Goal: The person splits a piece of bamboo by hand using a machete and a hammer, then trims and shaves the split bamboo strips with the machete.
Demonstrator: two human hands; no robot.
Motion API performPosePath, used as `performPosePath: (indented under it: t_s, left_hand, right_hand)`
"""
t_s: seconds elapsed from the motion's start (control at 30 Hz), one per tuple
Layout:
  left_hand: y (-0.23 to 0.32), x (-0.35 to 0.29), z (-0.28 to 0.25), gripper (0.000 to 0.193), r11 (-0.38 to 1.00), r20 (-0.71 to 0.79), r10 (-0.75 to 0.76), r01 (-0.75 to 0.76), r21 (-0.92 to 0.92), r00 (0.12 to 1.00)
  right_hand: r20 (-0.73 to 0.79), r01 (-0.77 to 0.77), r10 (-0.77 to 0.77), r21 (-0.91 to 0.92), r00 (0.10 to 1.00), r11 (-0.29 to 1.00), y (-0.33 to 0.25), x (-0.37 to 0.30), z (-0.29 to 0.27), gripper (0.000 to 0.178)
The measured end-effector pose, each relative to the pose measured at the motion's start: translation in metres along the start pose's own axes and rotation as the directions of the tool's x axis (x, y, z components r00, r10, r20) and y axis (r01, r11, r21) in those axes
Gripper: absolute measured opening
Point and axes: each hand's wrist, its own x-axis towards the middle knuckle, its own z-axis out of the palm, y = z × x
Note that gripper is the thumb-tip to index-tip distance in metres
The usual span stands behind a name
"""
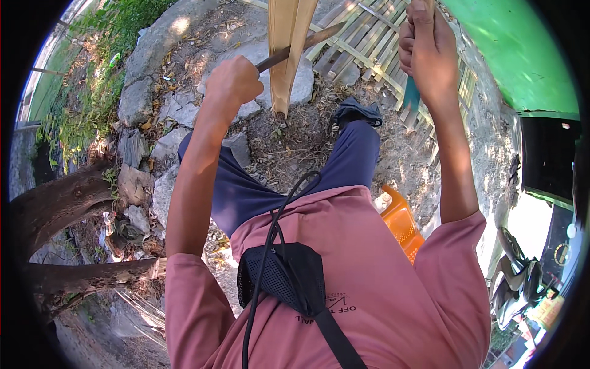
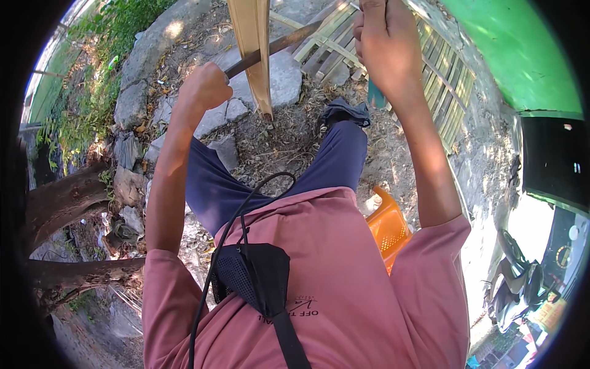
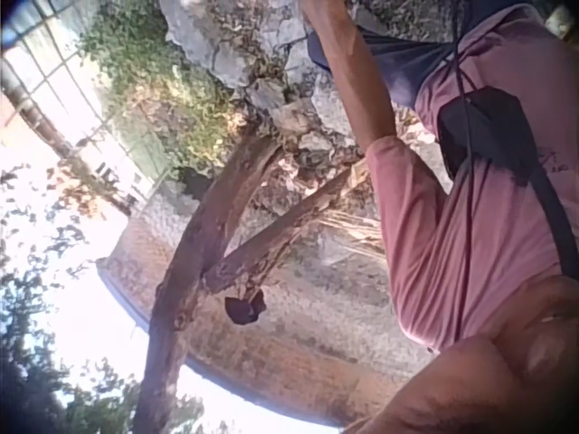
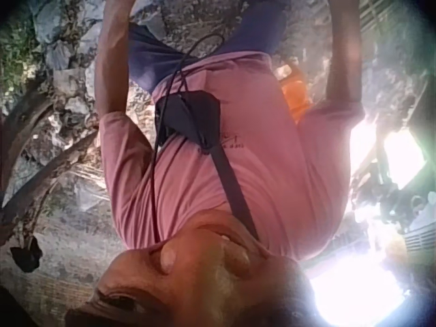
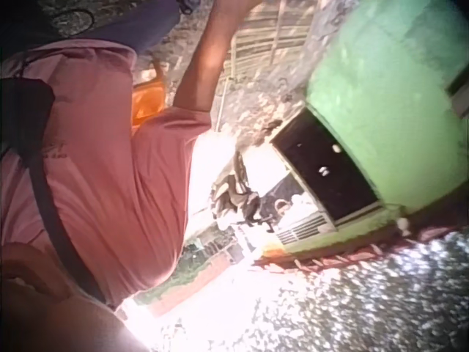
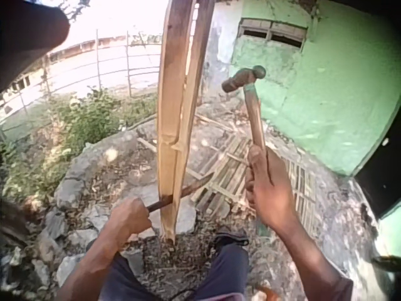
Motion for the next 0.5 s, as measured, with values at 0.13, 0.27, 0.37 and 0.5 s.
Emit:
performPosePath:
  t_s: [0.13, 0.27, 0.37, 0.5]
  left_hand:
    - [0.004, 0.013, 0.014, 0.028, 0.994, -0.028, 0.105, -0.105, 0.01, 0.994]
    - [-0.003, 0.02, 0.017, 0.027, 0.999, 0.002, 0.029, -0.029, 0.022, 1.0]
    - [-0.007, 0.012, 0.021, 0.025, 0.998, 0.035, 0.053, -0.054, 0.028, 0.998]
    - [-0.003, 0.015, 0.019, 0.027, 1.0, 0.023, 0.027, -0.027, 0.009, 0.999]
  right_hand:
    - [0.303, 0.092, 0.104, -0.569, 0.947, 0.817, 0.132, -0.051, 0.026, 0.042]
    - [0.19, -0.111, 0.206, -0.415, 0.96, 0.903, 0.089, -0.032, 0.032, 0.042]
    - [0.066, 0.204, -0.194, -0.323, 0.979, 0.924, 0.031, 0.0, 0.021, 0.043]
    - [0.059, 0.145, -0.132, -0.379, 0.989, 0.914, 0.054, -0.002, 0.022, 0.046]
